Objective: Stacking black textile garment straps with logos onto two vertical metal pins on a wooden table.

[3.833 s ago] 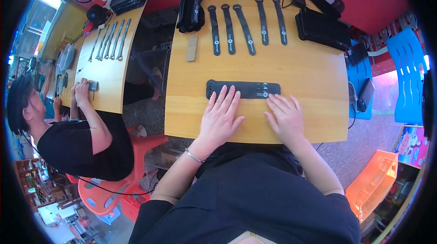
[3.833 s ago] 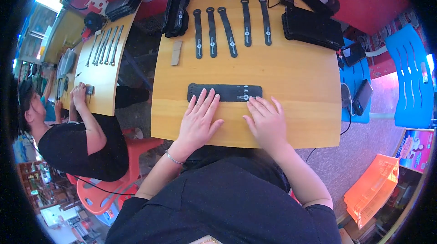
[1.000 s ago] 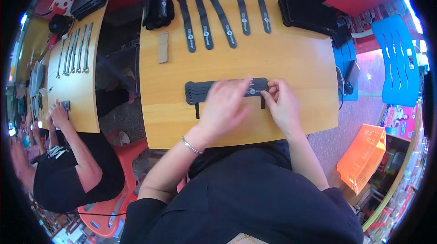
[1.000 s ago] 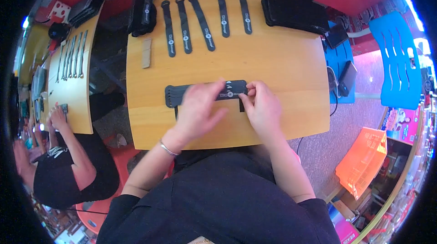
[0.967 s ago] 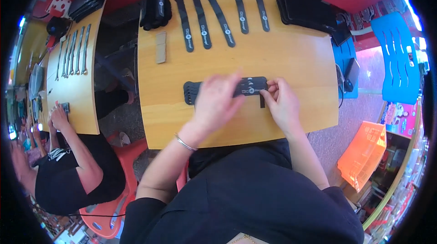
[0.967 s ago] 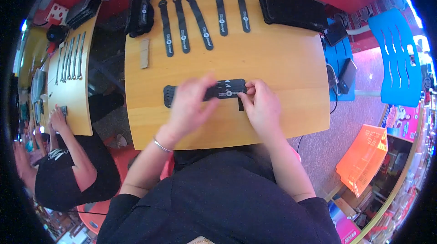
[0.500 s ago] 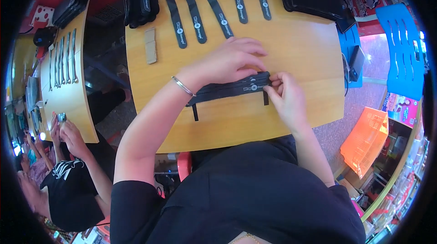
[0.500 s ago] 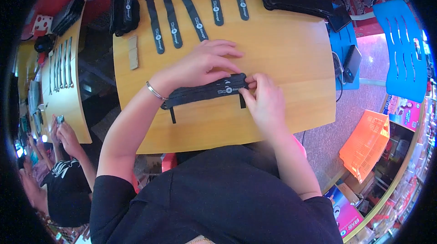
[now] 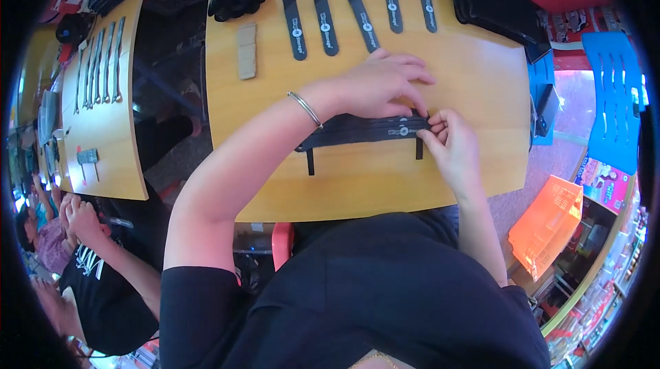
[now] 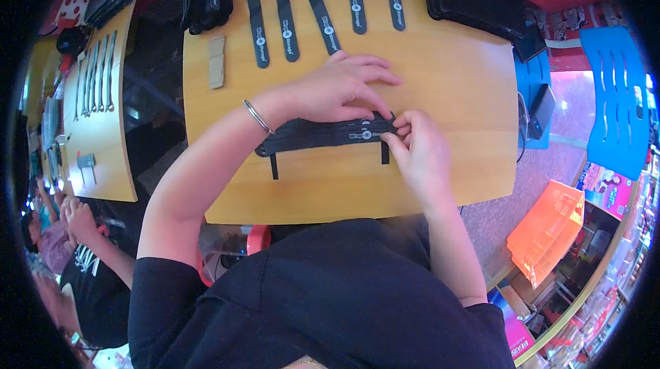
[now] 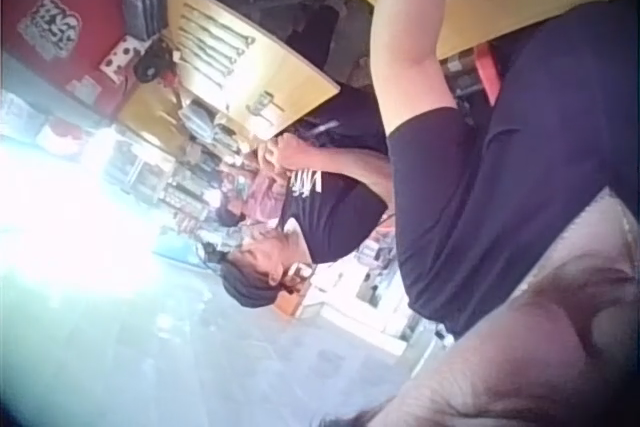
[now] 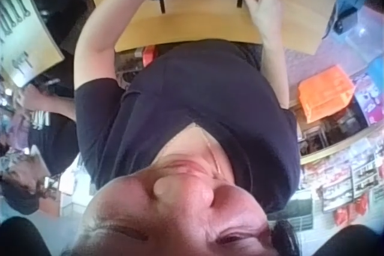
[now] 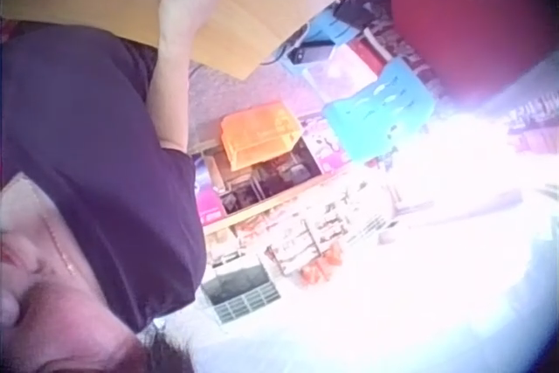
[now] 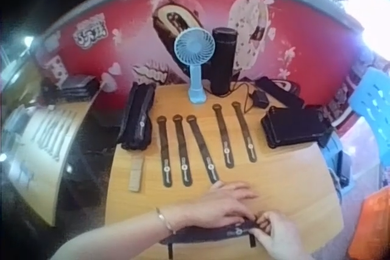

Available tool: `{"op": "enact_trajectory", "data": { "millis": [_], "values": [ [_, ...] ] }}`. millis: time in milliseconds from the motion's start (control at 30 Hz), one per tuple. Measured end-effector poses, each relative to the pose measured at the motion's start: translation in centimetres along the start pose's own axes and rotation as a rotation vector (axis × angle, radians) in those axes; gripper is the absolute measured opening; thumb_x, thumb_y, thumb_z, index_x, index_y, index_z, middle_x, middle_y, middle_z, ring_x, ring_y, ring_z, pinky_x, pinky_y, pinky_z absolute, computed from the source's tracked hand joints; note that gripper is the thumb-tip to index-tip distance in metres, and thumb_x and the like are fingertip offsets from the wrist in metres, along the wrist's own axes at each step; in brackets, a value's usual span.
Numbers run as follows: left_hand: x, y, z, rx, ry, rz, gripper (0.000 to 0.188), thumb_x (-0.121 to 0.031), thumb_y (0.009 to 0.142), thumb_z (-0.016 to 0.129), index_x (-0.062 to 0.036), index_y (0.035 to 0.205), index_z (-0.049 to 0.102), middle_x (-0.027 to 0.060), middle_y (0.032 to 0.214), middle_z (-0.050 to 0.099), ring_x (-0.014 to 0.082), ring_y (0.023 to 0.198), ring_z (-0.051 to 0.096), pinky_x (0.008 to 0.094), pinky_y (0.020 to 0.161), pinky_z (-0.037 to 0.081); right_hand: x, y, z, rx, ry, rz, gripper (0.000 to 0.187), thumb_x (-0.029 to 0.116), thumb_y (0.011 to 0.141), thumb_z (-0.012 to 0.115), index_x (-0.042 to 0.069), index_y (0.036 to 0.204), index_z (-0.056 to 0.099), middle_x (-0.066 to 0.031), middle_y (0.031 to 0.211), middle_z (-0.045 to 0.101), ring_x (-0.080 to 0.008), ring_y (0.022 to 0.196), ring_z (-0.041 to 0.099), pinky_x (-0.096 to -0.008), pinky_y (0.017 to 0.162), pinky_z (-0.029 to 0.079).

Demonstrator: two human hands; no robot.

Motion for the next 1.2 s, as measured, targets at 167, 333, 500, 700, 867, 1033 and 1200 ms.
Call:
{"op": "enact_trajectory", "data": {
  "millis": [167,333,500,700,867,1033,1200],
  "values": [
    [0.0,0.0,0.2,-0.004,0.011,-0.006,0.020,-0.018,0.082,0.065,-0.0199,0.101,0.070,0.0028,0.134,0.050,0.0252,0.130,0.037,0.0433,0.101,0.027,-0.2,-0.4,0.3,-0.061,0.014,-0.052,0.027,0.011,0.075,0.074,0.002,0.093,0.057,-0.0085,0.081,0.060,-0.0175,0.062,0.057,-0.0312,0.061,0.048],
    [-0.2,-0.1,0.0,-0.012,0.030,-0.016,0.021,-0.019,0.081,0.066,-0.0191,0.102,0.069,0.0035,0.134,0.050,0.0258,0.131,0.037,0.0434,0.102,0.027,-0.2,-0.6,0.4,-0.091,0.001,-0.076,0.028,0.011,0.075,0.074,0.002,0.095,0.056,-0.0085,0.081,0.060,-0.0180,0.064,0.057,-0.0318,0.061,0.048],
    [-0.5,-0.1,0.3,-0.044,0.033,-0.004,0.020,-0.020,0.078,0.068,-0.0193,0.098,0.071,0.0038,0.134,0.050,0.0259,0.131,0.037,0.0435,0.102,0.027,0.1,-0.3,-0.1,-0.048,-0.008,-0.036,0.026,0.012,0.075,0.074,0.003,0.093,0.057,-0.0087,0.082,0.061,-0.0183,0.064,0.058,-0.0327,0.062,0.048],
    [-0.6,-0.1,0.3,-0.030,0.049,-0.014,0.017,-0.020,0.078,0.067,-0.0198,0.094,0.072,0.0030,0.133,0.050,0.0255,0.131,0.037,0.0437,0.102,0.027,-0.3,0.5,-0.4,0.032,0.028,-0.013,0.020,0.012,0.077,0.071,0.003,0.088,0.057,-0.0100,0.079,0.061,-0.0218,0.067,0.060,-0.0343,0.062,0.048],
    [-0.6,-0.1,0.5,-0.050,0.062,-0.010,0.016,-0.020,0.078,0.066,-0.0200,0.093,0.072,0.0029,0.132,0.051,0.0251,0.131,0.038,0.0432,0.102,0.027,-0.2,0.3,-0.2,-0.018,-0.017,-0.148,0.015,0.011,0.080,0.067,0.003,0.084,0.055,-0.0119,0.079,0.059,-0.0280,0.070,0.060,-0.0379,0.063,0.047],
    [-0.5,-0.2,0.5,-0.063,0.081,-0.014,0.016,-0.020,0.077,0.066,-0.0198,0.092,0.072,0.0025,0.132,0.052,0.0244,0.129,0.039,0.0424,0.100,0.029,-0.2,-0.1,0.2,-0.069,-0.117,-0.240,0.016,0.009,0.082,0.065,0.004,0.088,0.052,-0.0130,0.083,0.056,-0.0325,0.075,0.058,-0.0409,0.064,0.045],
    [-0.5,-0.3,0.6,-0.112,0.080,0.011,0.015,-0.023,0.077,0.065,-0.0231,0.089,0.073,0.0022,0.126,0.055,0.0208,0.127,0.041,0.0402,0.098,0.031,0.0,-0.5,0.2,-0.080,-0.180,-0.330,0.017,0.009,0.082,0.064,0.004,0.089,0.050,-0.0129,0.084,0.056,-0.0339,0.076,0.057,-0.0420,0.064,0.044]
  ]
}}
Point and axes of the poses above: each hand's wrist, its own y-axis towards the middle knuckle, its own z-axis out of the palm, x = y × z, the point moved 1 cm from there along y, towards the middle knuckle
